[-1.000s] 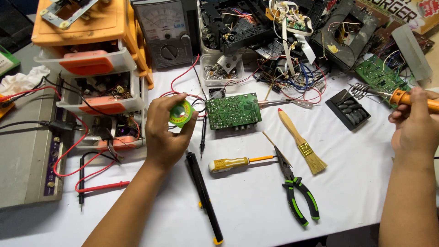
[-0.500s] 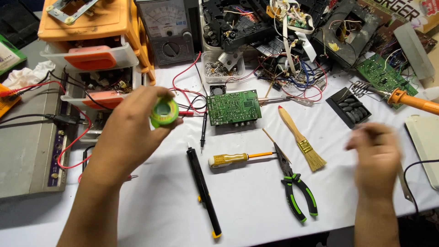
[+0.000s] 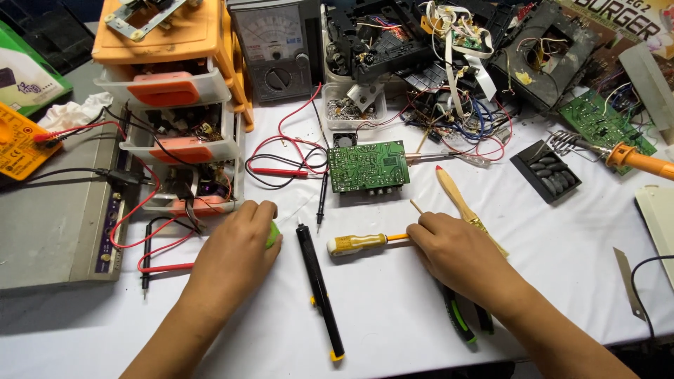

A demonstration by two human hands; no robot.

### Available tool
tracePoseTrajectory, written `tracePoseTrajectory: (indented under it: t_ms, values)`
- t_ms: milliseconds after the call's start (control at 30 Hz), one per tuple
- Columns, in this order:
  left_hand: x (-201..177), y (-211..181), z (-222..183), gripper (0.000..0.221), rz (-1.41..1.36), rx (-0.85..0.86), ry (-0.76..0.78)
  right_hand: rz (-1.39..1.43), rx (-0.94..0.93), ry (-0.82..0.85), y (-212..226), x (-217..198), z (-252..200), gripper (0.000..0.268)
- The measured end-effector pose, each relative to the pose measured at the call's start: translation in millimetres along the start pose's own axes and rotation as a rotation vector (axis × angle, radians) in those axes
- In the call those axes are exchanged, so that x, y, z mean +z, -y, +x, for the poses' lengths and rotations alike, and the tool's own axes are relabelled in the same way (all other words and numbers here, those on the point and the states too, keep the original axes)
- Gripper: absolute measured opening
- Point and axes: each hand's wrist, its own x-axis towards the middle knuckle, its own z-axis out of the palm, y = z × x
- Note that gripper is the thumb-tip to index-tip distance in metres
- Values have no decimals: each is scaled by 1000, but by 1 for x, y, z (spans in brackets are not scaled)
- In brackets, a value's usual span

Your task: The person is performing electronics repair by soldering components onto a circuit board, using a screwdriver to adjust parts, and cleaning the board with a brush.

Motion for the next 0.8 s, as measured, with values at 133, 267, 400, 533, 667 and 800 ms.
tracePoseTrajectory:
  t_ms: [133, 267, 400, 533, 667, 800]
  values:
    - [5, 3, -4, 34, 49, -45, 10, -21, -45, -9, -14, 6, 2, 4]
    - [-4, -4, -13, 48, 240, -23, -88, 400, 51, -225, -22, -18, 17, 10]
    - [-32, -24, -6, 43, 117, 34, -170, 751, 178, -405, -32, -43, 42, 10]
    - [-39, -30, 22, 37, -177, 242, -399, 1213, 232, -519, -36, -48, 73, 28]
    - [-46, -30, 68, 46, -486, 356, -292, 1475, 147, -611, -36, -38, 115, 22]
    - [-45, -23, 101, 73, -506, 273, -45, 1464, 134, -559, -18, -44, 143, 12]
